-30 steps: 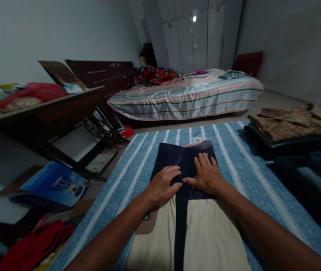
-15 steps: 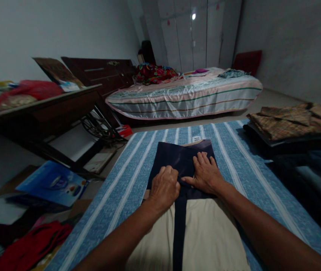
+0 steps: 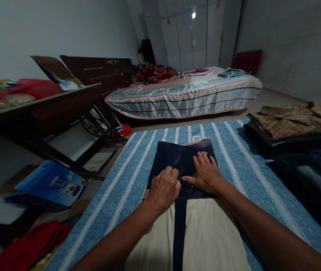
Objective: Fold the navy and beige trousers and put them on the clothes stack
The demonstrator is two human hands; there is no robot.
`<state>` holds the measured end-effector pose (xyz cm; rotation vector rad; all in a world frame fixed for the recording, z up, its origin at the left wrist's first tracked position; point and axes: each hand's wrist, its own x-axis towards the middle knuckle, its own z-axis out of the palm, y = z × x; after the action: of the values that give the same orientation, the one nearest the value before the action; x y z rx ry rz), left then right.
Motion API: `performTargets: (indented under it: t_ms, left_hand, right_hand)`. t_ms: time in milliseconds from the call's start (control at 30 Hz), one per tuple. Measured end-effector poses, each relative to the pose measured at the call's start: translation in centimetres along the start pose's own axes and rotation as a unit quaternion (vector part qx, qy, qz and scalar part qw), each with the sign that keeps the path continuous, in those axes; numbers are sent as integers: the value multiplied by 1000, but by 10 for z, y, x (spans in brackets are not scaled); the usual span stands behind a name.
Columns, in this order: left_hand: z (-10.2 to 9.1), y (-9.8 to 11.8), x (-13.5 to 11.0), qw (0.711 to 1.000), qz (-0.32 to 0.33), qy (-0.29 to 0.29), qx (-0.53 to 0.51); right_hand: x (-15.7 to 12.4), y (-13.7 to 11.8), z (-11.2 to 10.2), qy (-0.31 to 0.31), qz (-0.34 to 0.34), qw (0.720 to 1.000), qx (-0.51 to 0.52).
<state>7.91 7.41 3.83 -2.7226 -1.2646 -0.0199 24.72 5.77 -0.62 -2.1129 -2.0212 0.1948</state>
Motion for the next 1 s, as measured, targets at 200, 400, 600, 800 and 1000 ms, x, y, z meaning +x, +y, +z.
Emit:
performTargets:
  t_ms: [200, 400, 600, 800, 1000]
  left_hand:
    - [-5, 2, 3, 999, -13, -33, 24]
    - [-2, 4, -1, 1000, -11, -18, 20]
    - [-5, 7, -1, 999, 4, -27, 38]
    - [-8, 10, 1, 998, 8, -48, 47]
    - [-9, 10, 6, 996, -1, -64, 54]
  right_hand:
    - [0, 0, 1, -3, 2, 1000, 0]
    - [0, 0, 2, 6, -3, 1000, -1]
    - [1, 0, 2, 7, -1, 1000, 0]
    - [1, 0, 2, 0, 1, 1000, -4]
    - [1, 0, 1, 0, 1, 1000, -8]
